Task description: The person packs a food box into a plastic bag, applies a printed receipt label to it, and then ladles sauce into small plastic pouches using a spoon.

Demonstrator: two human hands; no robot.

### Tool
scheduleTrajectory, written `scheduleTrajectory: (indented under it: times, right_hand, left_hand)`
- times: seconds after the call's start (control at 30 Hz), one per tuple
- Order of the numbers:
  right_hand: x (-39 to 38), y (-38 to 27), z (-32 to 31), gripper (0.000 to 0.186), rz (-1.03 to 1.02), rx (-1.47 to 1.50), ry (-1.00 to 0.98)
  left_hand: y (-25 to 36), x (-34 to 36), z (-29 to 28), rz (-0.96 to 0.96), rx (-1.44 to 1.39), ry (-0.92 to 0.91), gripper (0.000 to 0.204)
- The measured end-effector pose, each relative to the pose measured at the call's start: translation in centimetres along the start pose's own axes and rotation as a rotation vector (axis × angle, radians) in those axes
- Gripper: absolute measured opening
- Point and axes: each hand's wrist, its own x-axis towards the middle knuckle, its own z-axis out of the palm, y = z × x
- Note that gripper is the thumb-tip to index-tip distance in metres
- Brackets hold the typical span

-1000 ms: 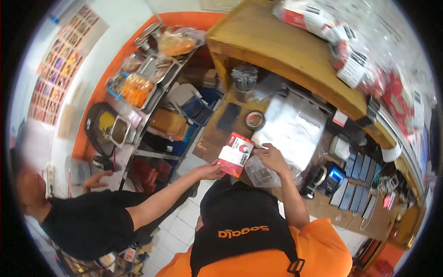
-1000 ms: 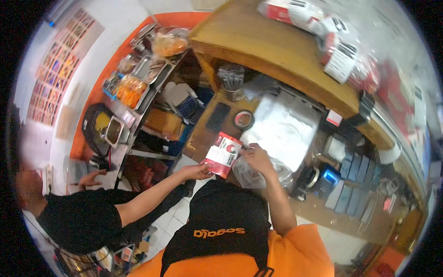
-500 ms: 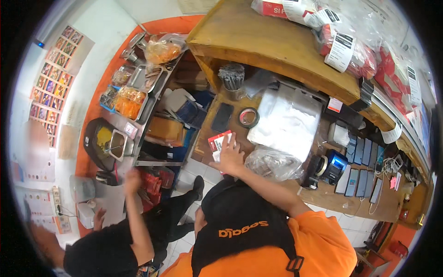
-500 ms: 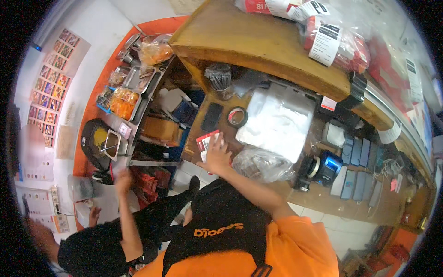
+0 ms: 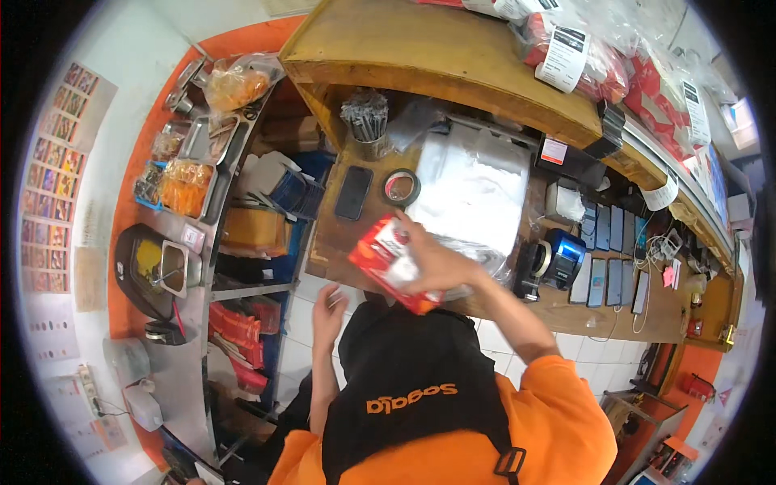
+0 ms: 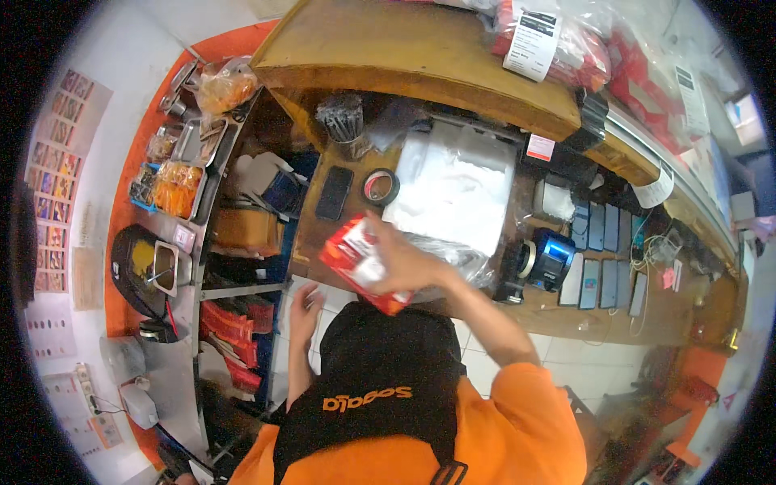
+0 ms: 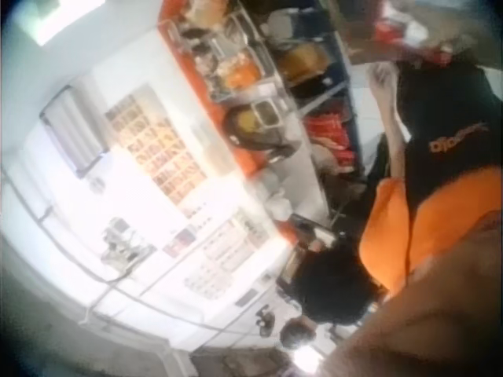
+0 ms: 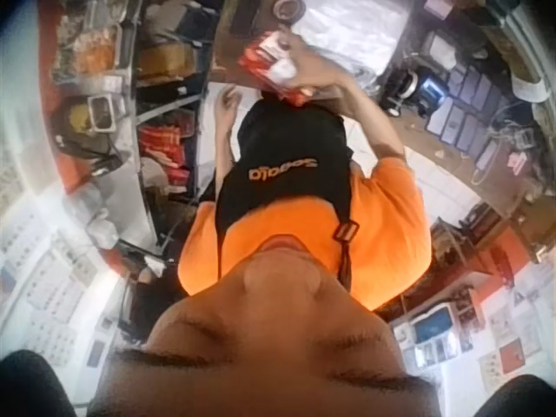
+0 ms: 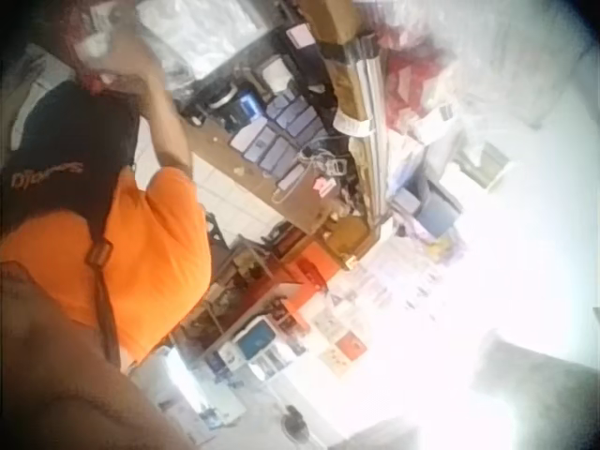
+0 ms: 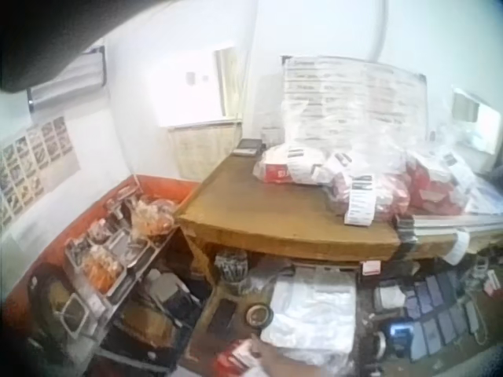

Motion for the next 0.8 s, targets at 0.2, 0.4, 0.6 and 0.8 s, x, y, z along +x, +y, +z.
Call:
scheduleTrajectory:
  times: [0.2,0.4,0.6,0.8]
  right_hand:
    - [-7.6,1.9,-6.8,0.124,0.275,-0.378,-0.528]
    - [-8.7,5.8,-3.3,0.119,0.201,-0.462,-0.346]
    - [-8.3,8.8,-1.8,0.108,0.391,-0.432,-0.243]
    - [-9.2,7.4,-2.1,0.111,0.365,-0.094,0.065]
  left_hand:
    - [4.5,6.9,14.4,0.148,0.346,-0.373,0.066]
    - [7.6,8.1,16.5,0.073,0.412,-0.511,0.04]
    - [11.9,5.6,14.7,0.128,0.225,-0.581,0.056]
    - [9.9,4.5,13.4,-0.1,-0.188,-0.624,0.129]
